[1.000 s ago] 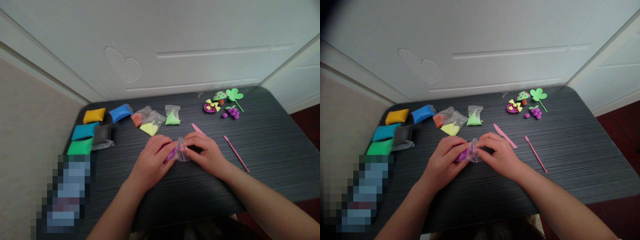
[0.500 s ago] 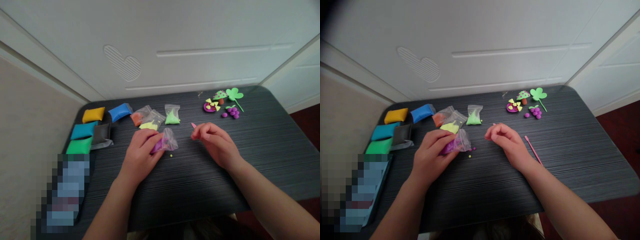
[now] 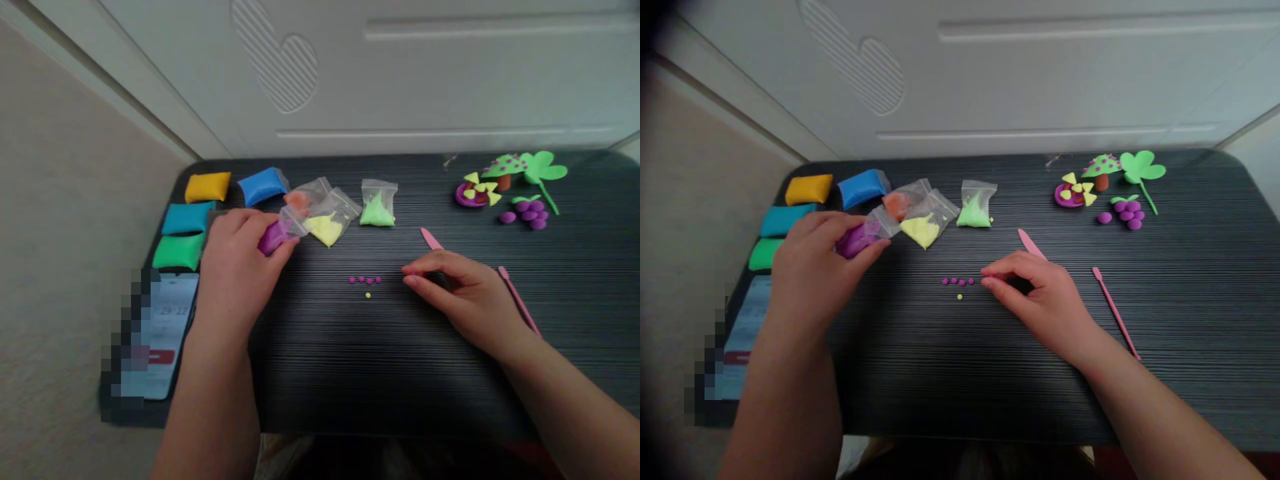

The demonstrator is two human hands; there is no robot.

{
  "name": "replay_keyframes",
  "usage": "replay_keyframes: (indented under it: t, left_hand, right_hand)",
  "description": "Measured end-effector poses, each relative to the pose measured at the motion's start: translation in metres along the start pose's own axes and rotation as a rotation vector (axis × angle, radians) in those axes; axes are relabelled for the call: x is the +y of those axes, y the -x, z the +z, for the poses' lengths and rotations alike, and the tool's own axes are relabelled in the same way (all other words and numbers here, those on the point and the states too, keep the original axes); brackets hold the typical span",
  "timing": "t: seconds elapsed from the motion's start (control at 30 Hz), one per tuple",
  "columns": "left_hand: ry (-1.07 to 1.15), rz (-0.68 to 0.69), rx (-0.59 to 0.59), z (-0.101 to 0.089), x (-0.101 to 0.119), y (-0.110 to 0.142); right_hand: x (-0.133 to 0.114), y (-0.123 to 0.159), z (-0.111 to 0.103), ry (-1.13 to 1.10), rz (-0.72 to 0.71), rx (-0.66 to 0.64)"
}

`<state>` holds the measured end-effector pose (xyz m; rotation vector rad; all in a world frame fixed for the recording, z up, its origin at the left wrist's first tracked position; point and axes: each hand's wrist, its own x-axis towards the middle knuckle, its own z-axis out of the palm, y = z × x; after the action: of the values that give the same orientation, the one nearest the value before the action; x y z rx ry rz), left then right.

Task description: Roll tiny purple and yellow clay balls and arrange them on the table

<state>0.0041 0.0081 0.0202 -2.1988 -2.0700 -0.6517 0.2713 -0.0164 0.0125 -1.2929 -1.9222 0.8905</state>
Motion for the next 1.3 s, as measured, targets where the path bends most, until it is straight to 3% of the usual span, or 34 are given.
replay_keyframes:
  t: [0.27,0.43,0.6,0.73,0.9,1.07,1.13,1.23,1.3]
  left_hand:
    - [-0.014,-0.058,-0.096,0.001,-0.002,0.005]
    - [0.012,-0.07,-0.125,0.001,-0.002,0.006]
    - [-0.008,-0.102,-0.177,0.0,0.001,0.005]
    - [-0.04,-0.116,-0.205,0.005,-0.001,0.004]
    - [-0.026,-0.074,-0.149,0.009,-0.007,0.002]
    - [0.182,-0.053,-0.025,-0.014,0.023,0.004]
    - [0.413,-0.049,-0.102,-0.025,0.045,0.008]
    - [0.763,0.004,-0.441,-0.035,0.072,0.012]
    - [0.901,-0.028,-0.568,-0.04,0.084,0.012]
  right_hand:
    - [0.009,-0.005,0.016,0.357,-0.261,-0.04]
    - [0.012,-0.005,0.022,0.483,-0.278,-0.14]
    - [0.014,-0.005,0.024,0.553,-0.297,-0.143]
    - [0.012,-0.006,0.023,0.493,-0.27,-0.141]
    - [0.007,-0.006,0.017,0.282,-0.179,-0.081]
    - [-0.006,-0.001,0.009,0.113,-0.198,0.029]
    - [-0.015,0.0,0.004,0.059,-0.243,0.077]
    - [-0.029,0.001,-0.008,0.064,-0.336,0.128]
    - [-0.038,0.0,-0.016,0.112,-0.398,0.139]
